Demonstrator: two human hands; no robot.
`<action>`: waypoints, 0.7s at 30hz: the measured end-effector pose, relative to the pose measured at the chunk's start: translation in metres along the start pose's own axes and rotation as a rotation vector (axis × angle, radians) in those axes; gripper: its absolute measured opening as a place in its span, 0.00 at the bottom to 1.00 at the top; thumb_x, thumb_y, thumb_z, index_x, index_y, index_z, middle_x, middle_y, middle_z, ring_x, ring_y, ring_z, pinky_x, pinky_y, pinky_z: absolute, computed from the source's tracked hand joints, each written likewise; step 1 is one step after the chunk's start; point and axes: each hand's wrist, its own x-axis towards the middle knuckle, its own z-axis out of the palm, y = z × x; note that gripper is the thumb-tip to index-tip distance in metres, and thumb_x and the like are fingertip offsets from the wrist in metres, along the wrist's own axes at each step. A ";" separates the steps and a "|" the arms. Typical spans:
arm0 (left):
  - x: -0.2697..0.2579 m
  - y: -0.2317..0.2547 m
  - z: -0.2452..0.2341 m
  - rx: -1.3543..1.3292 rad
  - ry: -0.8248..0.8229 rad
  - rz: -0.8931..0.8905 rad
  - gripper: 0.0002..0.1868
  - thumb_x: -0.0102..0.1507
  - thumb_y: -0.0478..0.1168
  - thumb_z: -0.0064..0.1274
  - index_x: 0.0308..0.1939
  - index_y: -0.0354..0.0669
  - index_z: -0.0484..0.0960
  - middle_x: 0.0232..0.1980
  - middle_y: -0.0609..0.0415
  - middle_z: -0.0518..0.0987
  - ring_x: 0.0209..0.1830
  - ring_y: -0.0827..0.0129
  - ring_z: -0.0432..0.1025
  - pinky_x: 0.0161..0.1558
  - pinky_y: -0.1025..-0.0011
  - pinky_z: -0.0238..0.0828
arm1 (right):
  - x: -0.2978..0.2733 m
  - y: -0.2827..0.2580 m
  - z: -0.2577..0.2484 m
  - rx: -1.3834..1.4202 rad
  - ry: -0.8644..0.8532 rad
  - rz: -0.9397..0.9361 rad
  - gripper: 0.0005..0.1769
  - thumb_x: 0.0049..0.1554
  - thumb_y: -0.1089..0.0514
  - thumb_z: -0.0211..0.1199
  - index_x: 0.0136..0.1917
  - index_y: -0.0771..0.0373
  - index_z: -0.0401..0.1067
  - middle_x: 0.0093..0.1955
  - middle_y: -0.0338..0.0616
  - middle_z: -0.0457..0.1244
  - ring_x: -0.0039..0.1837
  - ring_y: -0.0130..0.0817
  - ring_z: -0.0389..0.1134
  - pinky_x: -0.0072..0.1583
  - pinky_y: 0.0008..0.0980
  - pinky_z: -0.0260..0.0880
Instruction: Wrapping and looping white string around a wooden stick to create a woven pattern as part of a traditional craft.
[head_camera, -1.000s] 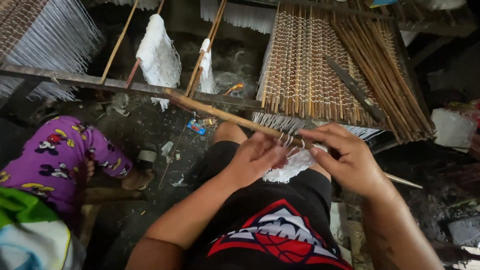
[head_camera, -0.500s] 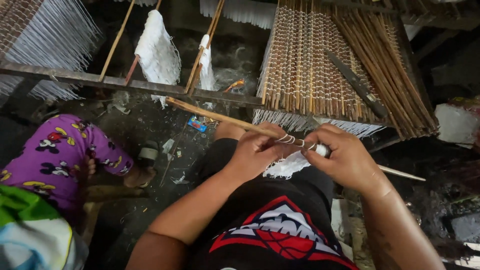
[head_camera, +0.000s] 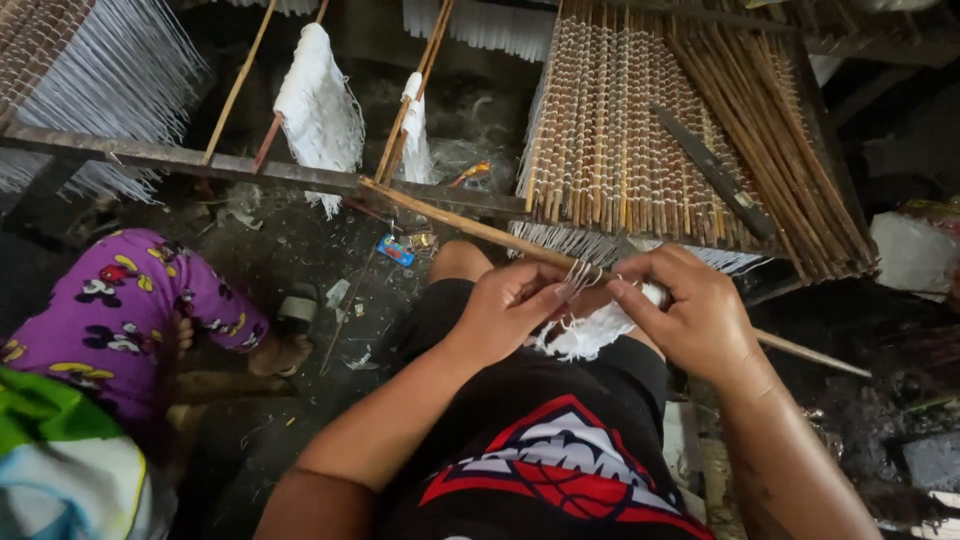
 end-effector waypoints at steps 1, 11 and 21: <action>0.000 0.003 -0.001 0.012 -0.002 -0.010 0.04 0.67 0.33 0.58 0.42 0.35 0.86 0.29 0.49 0.83 0.29 0.76 0.75 0.33 0.78 0.72 | 0.001 -0.008 -0.002 -0.025 0.002 -0.005 0.11 0.58 0.51 0.71 0.53 0.54 0.80 0.40 0.40 0.68 0.39 0.43 0.70 0.40 0.37 0.68; -0.002 0.002 -0.003 0.013 0.061 0.048 0.07 0.69 0.34 0.54 0.44 0.31 0.84 0.26 0.48 0.81 0.27 0.74 0.76 0.34 0.74 0.77 | -0.002 -0.006 -0.008 -0.106 -0.090 -0.243 0.23 0.63 0.58 0.52 0.69 0.51 0.75 0.50 0.44 0.69 0.39 0.55 0.71 0.41 0.46 0.73; 0.011 -0.002 -0.025 0.250 0.180 0.276 0.08 0.57 0.32 0.69 0.38 0.34 0.88 0.27 0.45 0.79 0.23 0.69 0.76 0.22 0.74 0.73 | -0.003 -0.009 -0.009 -0.139 0.012 -0.212 0.19 0.61 0.58 0.62 0.65 0.51 0.79 0.50 0.40 0.71 0.46 0.46 0.74 0.43 0.38 0.74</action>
